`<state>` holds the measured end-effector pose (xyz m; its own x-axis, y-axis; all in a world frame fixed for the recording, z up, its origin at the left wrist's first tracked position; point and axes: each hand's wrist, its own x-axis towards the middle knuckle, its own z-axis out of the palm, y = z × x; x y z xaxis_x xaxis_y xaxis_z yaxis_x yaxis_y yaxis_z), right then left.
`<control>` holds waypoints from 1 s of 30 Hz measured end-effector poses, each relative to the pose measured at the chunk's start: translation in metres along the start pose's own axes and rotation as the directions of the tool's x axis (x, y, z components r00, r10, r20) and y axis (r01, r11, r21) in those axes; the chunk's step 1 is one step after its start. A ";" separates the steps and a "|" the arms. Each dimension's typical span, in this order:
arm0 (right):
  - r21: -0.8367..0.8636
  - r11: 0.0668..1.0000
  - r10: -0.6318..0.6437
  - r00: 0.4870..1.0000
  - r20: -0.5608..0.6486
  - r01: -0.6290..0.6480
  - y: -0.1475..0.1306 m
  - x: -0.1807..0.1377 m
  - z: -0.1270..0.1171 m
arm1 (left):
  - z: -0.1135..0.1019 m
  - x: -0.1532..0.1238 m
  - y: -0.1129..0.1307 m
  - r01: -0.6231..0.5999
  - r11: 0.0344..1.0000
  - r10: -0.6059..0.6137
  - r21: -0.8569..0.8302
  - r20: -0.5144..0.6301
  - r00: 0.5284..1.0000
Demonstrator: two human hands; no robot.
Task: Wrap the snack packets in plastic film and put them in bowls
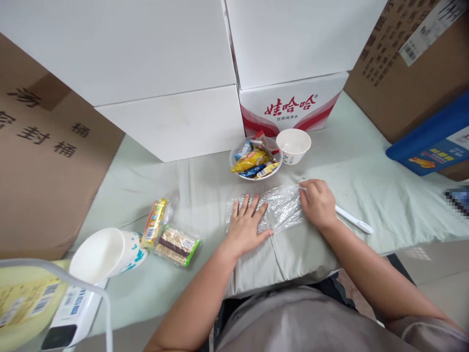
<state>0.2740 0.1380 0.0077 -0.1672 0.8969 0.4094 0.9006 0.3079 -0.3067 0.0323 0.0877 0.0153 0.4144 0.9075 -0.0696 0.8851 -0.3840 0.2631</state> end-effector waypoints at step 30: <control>0.408 0.904 -0.218 0.960 0.178 0.129 0.027 -0.056 -0.052 | -0.038 -0.017 -0.034 -0.061 0.888 0.066 -0.456 -0.005 0.998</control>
<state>0.3283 0.0794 0.0217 -0.4279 0.8501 0.3070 0.6284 0.5240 -0.5750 -0.0128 0.0914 0.0445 0.4708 0.8810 -0.0476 0.6641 -0.3184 0.6764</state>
